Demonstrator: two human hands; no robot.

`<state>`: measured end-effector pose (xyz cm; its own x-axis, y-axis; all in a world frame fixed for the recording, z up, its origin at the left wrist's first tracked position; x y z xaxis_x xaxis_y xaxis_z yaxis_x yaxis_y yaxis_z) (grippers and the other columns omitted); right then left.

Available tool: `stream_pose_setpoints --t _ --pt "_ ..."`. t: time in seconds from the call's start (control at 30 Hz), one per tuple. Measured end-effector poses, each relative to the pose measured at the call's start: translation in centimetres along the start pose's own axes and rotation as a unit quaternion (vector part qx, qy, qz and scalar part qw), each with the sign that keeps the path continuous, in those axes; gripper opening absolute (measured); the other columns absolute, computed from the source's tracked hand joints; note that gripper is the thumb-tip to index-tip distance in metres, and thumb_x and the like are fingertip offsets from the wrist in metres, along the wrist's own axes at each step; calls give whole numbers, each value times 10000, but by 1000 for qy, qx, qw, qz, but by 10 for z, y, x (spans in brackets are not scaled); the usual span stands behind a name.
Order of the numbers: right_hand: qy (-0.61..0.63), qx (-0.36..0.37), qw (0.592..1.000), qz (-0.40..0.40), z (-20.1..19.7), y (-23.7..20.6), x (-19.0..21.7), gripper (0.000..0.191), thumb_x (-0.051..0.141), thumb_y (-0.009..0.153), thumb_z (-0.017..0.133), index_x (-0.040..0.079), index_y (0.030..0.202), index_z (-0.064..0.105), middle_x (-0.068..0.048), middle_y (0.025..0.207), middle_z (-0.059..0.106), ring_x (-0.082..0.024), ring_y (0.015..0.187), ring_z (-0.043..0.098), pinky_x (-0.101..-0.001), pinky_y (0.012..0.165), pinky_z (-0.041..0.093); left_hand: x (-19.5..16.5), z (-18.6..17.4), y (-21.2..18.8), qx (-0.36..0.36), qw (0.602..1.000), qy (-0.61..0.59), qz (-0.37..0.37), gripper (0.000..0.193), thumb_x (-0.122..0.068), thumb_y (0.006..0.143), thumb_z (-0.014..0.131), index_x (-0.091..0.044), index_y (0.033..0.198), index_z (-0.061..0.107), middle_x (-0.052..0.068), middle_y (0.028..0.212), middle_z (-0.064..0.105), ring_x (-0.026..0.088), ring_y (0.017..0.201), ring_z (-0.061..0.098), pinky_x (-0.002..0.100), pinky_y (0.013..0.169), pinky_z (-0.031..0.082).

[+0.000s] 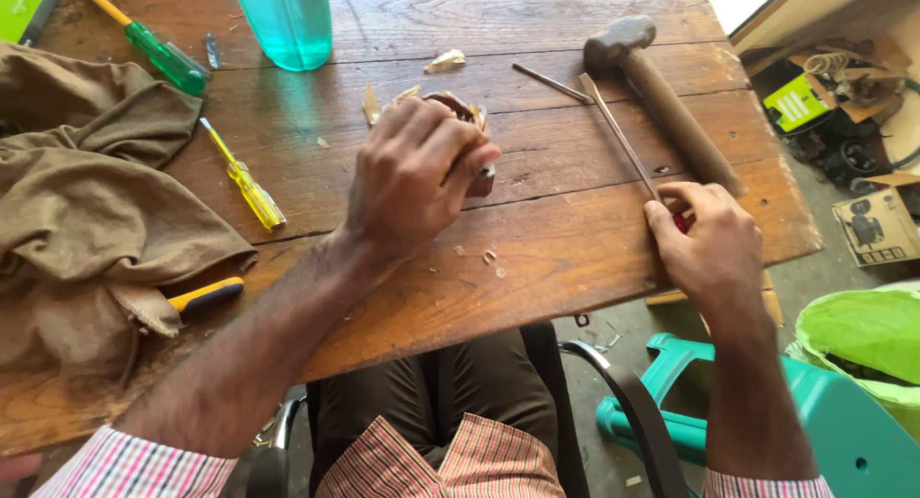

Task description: The person disassembles an electric motor stator on a wooden workbench. They use a red-handled screwdriver and a small punch to pry at the copper windings, tap components with a mallet, pull wire coils out by hand, and rotate the stator housing to work around its sides.

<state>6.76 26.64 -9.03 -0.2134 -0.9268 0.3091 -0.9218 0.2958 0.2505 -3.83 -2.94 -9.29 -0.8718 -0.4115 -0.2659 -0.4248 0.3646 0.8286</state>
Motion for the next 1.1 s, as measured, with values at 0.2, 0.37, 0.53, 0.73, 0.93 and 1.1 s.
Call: stream_pose_setpoints --t 0.2,0.37,0.53,0.73,0.93,1.1 --pt "216 103 967 92 -19 -37 12 233 222 1049 547 65 1219 574 -78 787 718 -155 623 697 -319 591 553 -3 7 -8 103 993 40 29 638 -593 799 802 -95 1174 667 94 1152 658 286 1109 590 520 1006 460" --pt "266 243 927 107 -24 -83 34 319 182 958 590 124 1270 623 -35 670 695 -100 493 588 -273 458 507 8 4 -5 136 982 126 35 1279 -817 538 850 -101 1499 401 244 1364 511 402 1262 498 608 1054 367" --pt "265 227 929 123 -19 -101 43 358 183 931 644 135 1285 661 -17 652 669 -69 512 533 -251 459 461 19 14 -10 221 971 -14 -88 1275 -674 638 920 -7 1548 326 235 1366 545 398 1279 525 613 1160 352" --pt "291 207 929 98 -10 -105 47 376 175 936 648 128 1309 664 -3 654 652 -45 525 516 -232 454 442 21 10 -4 186 978 -42 -78 1222 -594 678 967 22 1533 350 276 1378 564 412 1312 531 608 1141 354" --pt "337 213 913 88 -5 -97 49 385 147 933 647 126 1317 659 4 664 626 -34 513 516 -224 429 444 29 6 3 191 949 -147 -205 1221 -606 642 922 -3 1553 376 184 1225 715 322 1140 726 486 1056 585" --pt "366 198 907 62 -4 -90 50 385 134 946 650 116 1331 653 1 677 623 -26 527 509 -213 447 429 37 -1 8 183 941 -184 -216 1234 -630 662 925 27 1546 370 226 1293 679 318 1185 718 451 1020 599"
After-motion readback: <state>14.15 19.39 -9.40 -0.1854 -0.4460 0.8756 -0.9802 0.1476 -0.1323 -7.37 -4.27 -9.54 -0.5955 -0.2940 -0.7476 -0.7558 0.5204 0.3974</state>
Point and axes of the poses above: each hand's wrist, its own y-axis towards the middle knuckle, its own z-axis out of the palm, x = y × z, the point moved 4 cm from there along y, towards the middle knuckle
